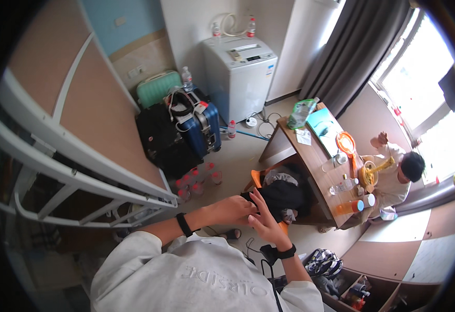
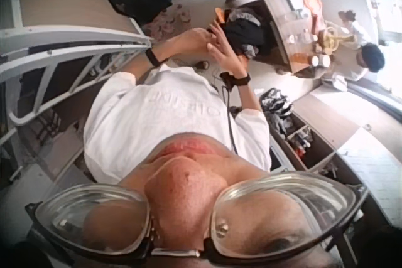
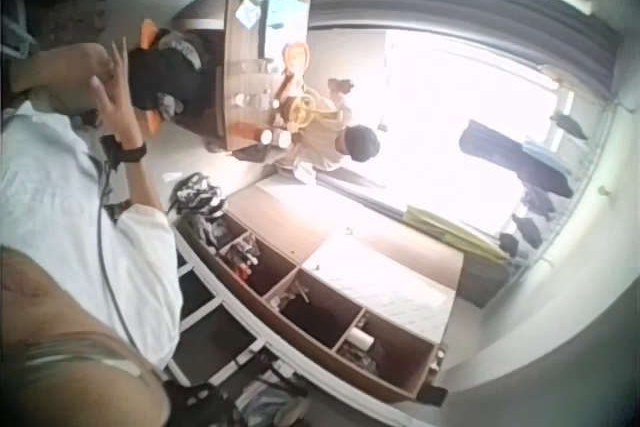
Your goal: The person picks up clothing items, places them inside the top-loading laundry machine, connects a blue hose to the faucet, and presses buttons on the control panel.
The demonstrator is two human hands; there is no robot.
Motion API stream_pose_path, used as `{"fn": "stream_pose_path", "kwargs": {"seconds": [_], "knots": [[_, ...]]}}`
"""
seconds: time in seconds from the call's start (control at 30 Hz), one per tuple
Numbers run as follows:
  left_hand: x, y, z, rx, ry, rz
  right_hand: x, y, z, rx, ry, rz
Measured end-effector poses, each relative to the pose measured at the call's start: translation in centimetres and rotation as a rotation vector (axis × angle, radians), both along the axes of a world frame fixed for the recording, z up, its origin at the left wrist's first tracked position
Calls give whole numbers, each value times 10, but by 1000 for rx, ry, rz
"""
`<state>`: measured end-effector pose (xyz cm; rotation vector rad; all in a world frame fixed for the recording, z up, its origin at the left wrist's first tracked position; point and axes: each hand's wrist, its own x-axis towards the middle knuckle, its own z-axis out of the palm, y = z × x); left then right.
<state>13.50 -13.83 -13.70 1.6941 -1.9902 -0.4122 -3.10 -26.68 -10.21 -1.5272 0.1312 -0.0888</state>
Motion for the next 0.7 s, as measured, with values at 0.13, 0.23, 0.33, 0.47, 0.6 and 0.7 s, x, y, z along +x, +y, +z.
{"fn": "stream_pose_path", "kwargs": {"seconds": [0.13,0.23,0.33,0.47,0.6,0.7], "knots": [[-19,47,-12,-81,162,116,20,26,-7,24,-133,108],[-24,90,-1,-347,22,218,22,66,8,418,-84,88],[-33,135,3,-451,48,311,22,106,22,572,-32,96],[-47,185,25,-571,50,344,20,145,51,322,14,231],[-56,219,31,-466,242,377,26,176,79,-51,-50,471],[-64,242,36,-340,499,378,34,195,94,-178,-53,725]]}}
